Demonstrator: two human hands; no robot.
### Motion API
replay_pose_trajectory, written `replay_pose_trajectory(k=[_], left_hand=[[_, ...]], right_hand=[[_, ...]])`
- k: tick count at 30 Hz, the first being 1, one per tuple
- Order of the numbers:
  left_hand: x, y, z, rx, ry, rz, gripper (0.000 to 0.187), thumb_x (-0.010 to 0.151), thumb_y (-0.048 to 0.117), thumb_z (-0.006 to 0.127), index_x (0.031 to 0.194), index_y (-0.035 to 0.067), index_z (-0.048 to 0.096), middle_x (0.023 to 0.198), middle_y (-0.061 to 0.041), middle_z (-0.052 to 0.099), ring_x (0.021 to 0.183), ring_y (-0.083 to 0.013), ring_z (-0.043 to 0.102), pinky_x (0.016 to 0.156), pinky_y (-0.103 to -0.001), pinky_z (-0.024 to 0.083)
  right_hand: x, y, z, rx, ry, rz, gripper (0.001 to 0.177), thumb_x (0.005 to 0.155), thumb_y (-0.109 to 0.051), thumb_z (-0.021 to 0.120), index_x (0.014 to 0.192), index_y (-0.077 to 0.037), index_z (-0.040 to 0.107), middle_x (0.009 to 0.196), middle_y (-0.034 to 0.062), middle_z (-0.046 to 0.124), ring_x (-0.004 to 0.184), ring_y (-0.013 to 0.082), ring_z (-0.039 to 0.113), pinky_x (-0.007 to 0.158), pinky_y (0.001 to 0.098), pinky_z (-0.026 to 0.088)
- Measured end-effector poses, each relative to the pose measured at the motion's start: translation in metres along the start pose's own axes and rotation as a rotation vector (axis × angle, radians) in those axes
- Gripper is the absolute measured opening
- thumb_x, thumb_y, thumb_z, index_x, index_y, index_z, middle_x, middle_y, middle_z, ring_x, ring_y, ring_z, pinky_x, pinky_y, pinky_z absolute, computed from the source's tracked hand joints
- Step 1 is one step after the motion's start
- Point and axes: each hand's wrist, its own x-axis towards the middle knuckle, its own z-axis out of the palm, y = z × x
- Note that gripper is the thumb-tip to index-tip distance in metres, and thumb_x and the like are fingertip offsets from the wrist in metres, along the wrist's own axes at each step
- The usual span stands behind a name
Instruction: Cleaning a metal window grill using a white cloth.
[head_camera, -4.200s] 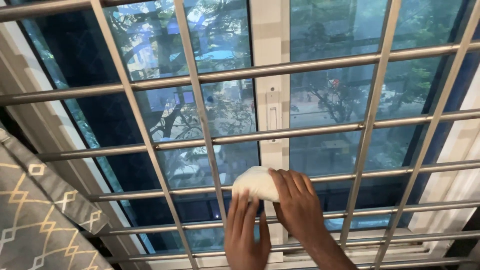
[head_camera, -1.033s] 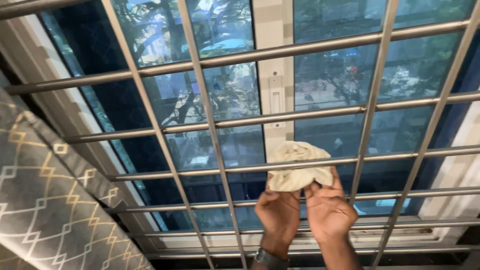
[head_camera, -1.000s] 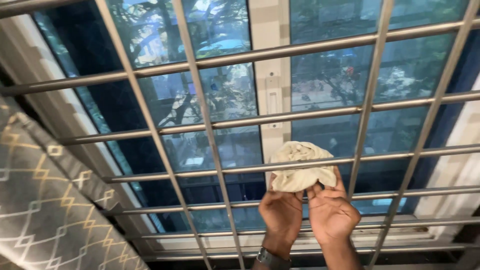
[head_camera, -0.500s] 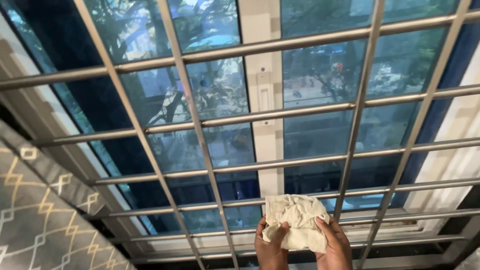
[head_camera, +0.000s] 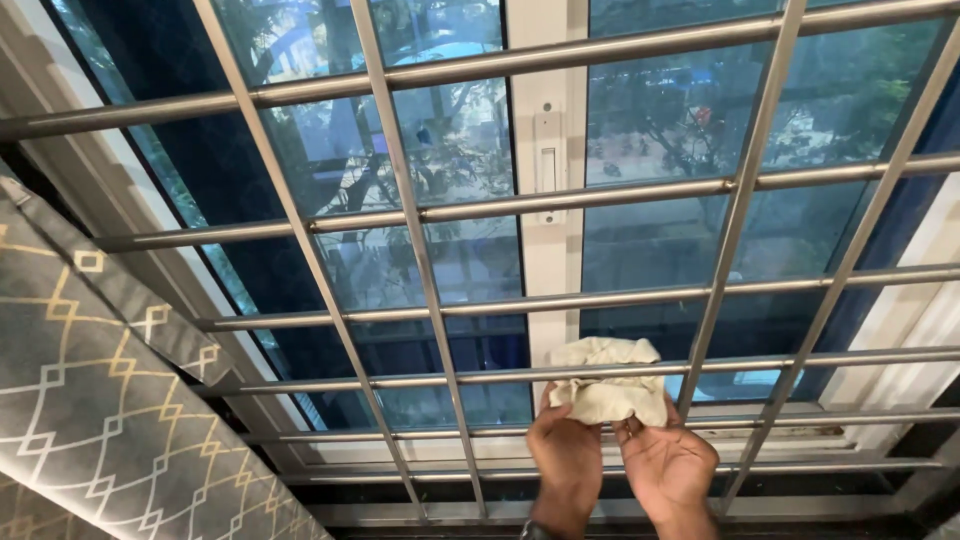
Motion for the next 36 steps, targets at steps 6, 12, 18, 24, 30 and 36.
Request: replay_pose_trajectory(k=[6, 12, 18, 24, 30, 36], left_hand=[[0.012, -0.021, -0.017, 0.004, -0.159, -0.071, 0.067, 0.074, -0.004, 0.043, 0.14, 0.004, 0.055, 0.132, -0.02, 0.061, 0.111, -0.0317, 0.056, 0.092, -0.038, 0.044], [0.027, 0.008, -0.072, -0.045, -0.103, 0.121, 0.066, 0.075, 0.0, 0.045, 0.14, 0.0, 0.053, 0.131, -0.023, 0.061, 0.118, -0.0375, 0.056, 0.102, -0.046, 0.04], [0.0, 0.041, -0.057, 0.095, 0.037, 0.304, 0.06, 0.087, -0.008, 0.045, 0.146, -0.004, 0.051, 0.129, -0.029, 0.062, 0.11, -0.0369, 0.059, 0.092, -0.042, 0.046], [-0.015, 0.025, -0.028, 0.266, -0.119, 0.418, 0.068, 0.09, -0.009, 0.052, 0.155, 0.003, 0.038, 0.135, -0.028, 0.058, 0.115, -0.0395, 0.064, 0.095, -0.047, 0.057], [-0.028, 0.001, -0.005, 0.972, -0.628, 0.736, 0.073, 0.086, 0.027, 0.052, 0.15, -0.001, 0.033, 0.153, -0.026, 0.045, 0.141, -0.0413, 0.048, 0.112, -0.047, 0.039], [-0.006, 0.002, 0.007, 1.961, -0.615, 1.339, 0.05, 0.09, 0.005, 0.057, 0.139, -0.002, 0.054, 0.15, -0.022, 0.051, 0.144, -0.0402, 0.042, 0.119, -0.053, 0.028]], right_hand=[[0.012, 0.006, -0.031, 0.105, -0.139, -0.076, 0.045, 0.067, 0.004, 0.048, 0.109, 0.004, 0.063, 0.094, 0.0108, 0.066, 0.096, 0.025, 0.059, 0.098, 0.043, 0.042], [0.009, 0.046, -0.022, -0.027, -0.057, 0.107, 0.073, 0.065, 0.02, 0.043, 0.134, 0.001, 0.054, 0.125, 0.0173, 0.06, 0.111, 0.0271, 0.054, 0.096, 0.038, 0.042], [-0.03, 0.05, 0.06, -0.241, 0.065, 0.132, 0.06, 0.086, 0.014, 0.054, 0.145, 0.007, 0.05, 0.13, 0.0258, 0.061, 0.113, 0.0321, 0.058, 0.096, 0.0394, 0.044], [-0.032, 0.035, 0.06, -0.323, 0.171, -0.12, 0.056, 0.092, 0.001, 0.058, 0.146, 0.005, 0.041, 0.128, 0.0249, 0.058, 0.111, 0.0317, 0.061, 0.095, 0.0389, 0.051], [-0.043, 0.005, 0.071, -0.845, 0.138, -0.542, 0.04, 0.097, -0.011, 0.057, 0.134, 0.001, 0.047, 0.139, 0.0183, 0.054, 0.118, 0.0365, 0.066, 0.094, 0.0427, 0.055], [-0.025, -0.024, 0.059, -1.872, -0.078, -1.091, 0.041, 0.089, -0.007, 0.068, 0.131, -0.006, 0.067, 0.138, 0.0067, 0.068, 0.131, 0.0276, 0.059, 0.111, 0.0434, 0.046]])
